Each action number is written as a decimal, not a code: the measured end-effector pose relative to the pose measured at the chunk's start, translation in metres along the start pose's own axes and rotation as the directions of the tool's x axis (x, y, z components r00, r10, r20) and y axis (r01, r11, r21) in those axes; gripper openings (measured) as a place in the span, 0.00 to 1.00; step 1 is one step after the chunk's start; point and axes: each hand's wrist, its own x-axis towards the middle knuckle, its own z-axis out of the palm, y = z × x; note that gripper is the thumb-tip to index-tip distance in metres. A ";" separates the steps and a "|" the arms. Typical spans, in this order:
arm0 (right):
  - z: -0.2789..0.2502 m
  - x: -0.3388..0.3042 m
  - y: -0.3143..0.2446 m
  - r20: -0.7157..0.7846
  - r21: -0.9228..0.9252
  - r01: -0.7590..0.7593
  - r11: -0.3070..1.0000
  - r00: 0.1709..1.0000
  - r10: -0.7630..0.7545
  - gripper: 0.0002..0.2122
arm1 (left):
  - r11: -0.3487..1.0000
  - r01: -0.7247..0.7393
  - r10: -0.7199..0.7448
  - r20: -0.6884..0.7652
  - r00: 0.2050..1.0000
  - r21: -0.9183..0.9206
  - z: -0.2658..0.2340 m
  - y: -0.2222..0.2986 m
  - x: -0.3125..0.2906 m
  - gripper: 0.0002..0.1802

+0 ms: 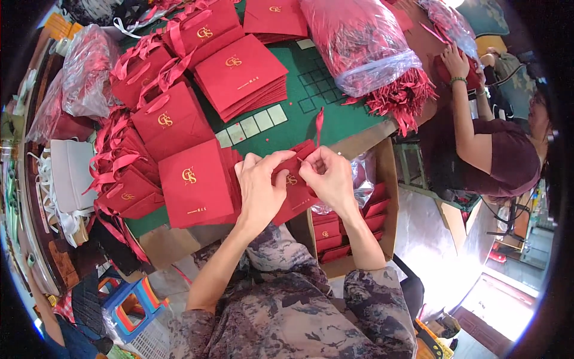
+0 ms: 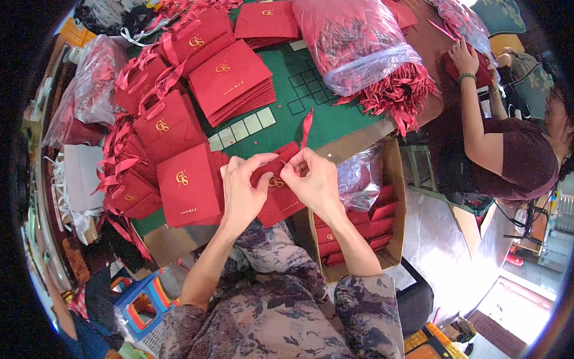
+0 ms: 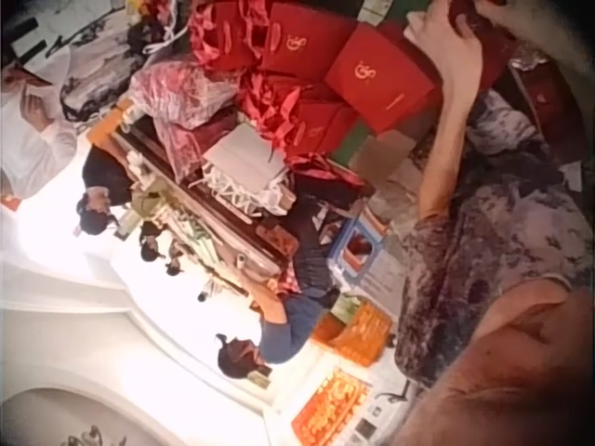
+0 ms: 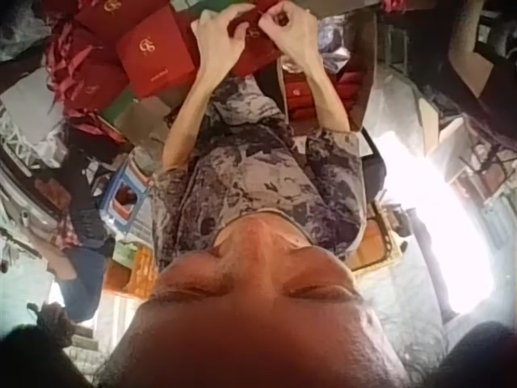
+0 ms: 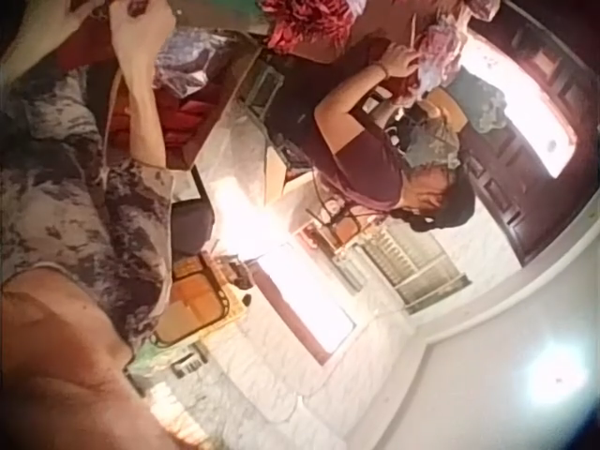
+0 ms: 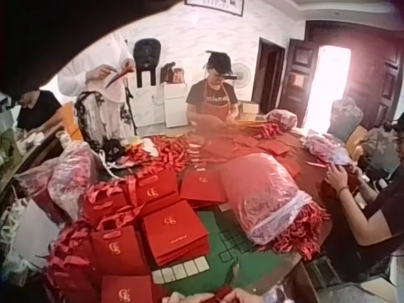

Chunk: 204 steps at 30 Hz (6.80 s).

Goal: The person attaches ribbon handles to red gift bags by hand, threading and fastening the ribbons onto each bag.

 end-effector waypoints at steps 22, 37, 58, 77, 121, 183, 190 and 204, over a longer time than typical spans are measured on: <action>-0.038 0.040 -0.013 0.204 -0.072 0.633 0.771 0.766 -0.609 0.06 | 0.993 -0.063 0.058 -0.055 0.997 -0.097 0.021 -0.005 -0.003 0.13; -0.049 0.081 -0.011 0.846 -0.017 0.448 0.894 0.483 -0.227 0.06 | 0.893 -0.446 0.446 -0.225 0.867 0.050 0.027 -0.012 -0.012 0.09; 0.001 0.132 0.020 -0.286 -0.695 0.168 0.699 0.827 -0.484 0.08 | 0.990 -0.017 0.007 -0.071 0.997 -0.141 0.026 -0.024 0.006 0.17; 0.022 -0.029 -0.014 0.081 0.068 0.264 0.962 0.960 -0.269 0.06 | 0.919 -0.203 0.120 0.250 0.961 0.339 -0.035 -0.039 -0.002 0.18; 0.033 -0.027 -0.019 0.113 -0.109 0.275 0.955 0.958 -0.263 0.07 | 0.982 0.108 -0.058 0.302 0.952 -0.153 -0.040 -0.032 -0.005 0.09; 0.016 0.058 0.008 0.195 -0.411 0.412 0.813 0.911 -0.362 0.08 | 0.998 -0.049 0.053 0.135 0.989 -0.034 -0.004 -0.023 -0.023 0.16; 0.021 0.074 0.005 0.114 -0.186 0.175 0.967 0.981 -0.156 0.10 | 0.985 -0.166 0.154 0.177 0.972 0.050 0.001 -0.028 -0.020 0.25; 0.038 0.078 -0.018 0.155 -0.318 0.219 0.922 0.972 -0.177 0.10 | 0.920 -0.273 0.207 0.241 0.948 0.282 0.005 -0.028 -0.018 0.25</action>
